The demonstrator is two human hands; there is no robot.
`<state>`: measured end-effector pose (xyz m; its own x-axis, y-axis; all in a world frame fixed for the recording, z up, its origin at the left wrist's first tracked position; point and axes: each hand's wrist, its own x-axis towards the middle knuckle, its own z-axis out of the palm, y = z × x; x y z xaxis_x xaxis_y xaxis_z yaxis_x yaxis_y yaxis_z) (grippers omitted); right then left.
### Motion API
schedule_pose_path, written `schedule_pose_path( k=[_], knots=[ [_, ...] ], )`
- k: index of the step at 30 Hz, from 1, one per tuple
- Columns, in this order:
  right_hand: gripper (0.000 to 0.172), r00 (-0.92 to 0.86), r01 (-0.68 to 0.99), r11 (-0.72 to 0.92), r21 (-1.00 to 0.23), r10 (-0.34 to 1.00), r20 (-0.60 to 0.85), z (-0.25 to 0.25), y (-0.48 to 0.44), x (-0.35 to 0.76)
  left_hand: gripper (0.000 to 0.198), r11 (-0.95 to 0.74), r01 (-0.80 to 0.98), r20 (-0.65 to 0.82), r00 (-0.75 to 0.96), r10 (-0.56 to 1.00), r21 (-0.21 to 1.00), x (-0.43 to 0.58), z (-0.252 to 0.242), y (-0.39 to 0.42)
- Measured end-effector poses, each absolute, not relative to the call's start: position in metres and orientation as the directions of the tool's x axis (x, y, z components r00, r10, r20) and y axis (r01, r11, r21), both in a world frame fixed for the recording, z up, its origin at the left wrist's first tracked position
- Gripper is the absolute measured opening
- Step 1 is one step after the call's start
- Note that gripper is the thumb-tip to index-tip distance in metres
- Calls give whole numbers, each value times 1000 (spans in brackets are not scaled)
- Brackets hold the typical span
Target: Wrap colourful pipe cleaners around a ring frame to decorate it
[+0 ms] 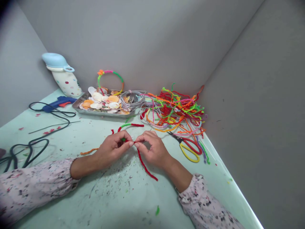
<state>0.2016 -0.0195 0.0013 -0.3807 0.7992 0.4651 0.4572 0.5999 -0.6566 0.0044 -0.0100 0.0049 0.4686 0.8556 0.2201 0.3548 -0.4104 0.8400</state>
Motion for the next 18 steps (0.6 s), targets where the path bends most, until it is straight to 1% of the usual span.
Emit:
schedule_pose_path(
  k=[5, 8, 11, 15, 18],
  knots=[
    [8, -382, 469, 597, -651, 802, 459, 0, -19, 203, 18, -401, 349, 211, 472, 856, 847, 4, 5, -9],
    [8, -391, 489, 612, -622, 791, 471, 0, -18, 202, 20, -396, 342, 210, 468, 858, 853, 4, 6, -9],
    [10, -403, 526, 652, -546, 757, 515, 1, -19, 201, 20, -388, 328, 212, 463, 861, 861, 4, 6, -9],
    [13, -426, 590, 701, -401, 692, 583, -1, -19, 200, 19, -377, 301, 213, 460, 862, 876, 4, 7, -8],
    [13, -446, 613, 725, -315, 646, 620, -2, -18, 200, 19, -374, 286, 216, 460, 861, 882, 4, 8, -7]
  ],
)
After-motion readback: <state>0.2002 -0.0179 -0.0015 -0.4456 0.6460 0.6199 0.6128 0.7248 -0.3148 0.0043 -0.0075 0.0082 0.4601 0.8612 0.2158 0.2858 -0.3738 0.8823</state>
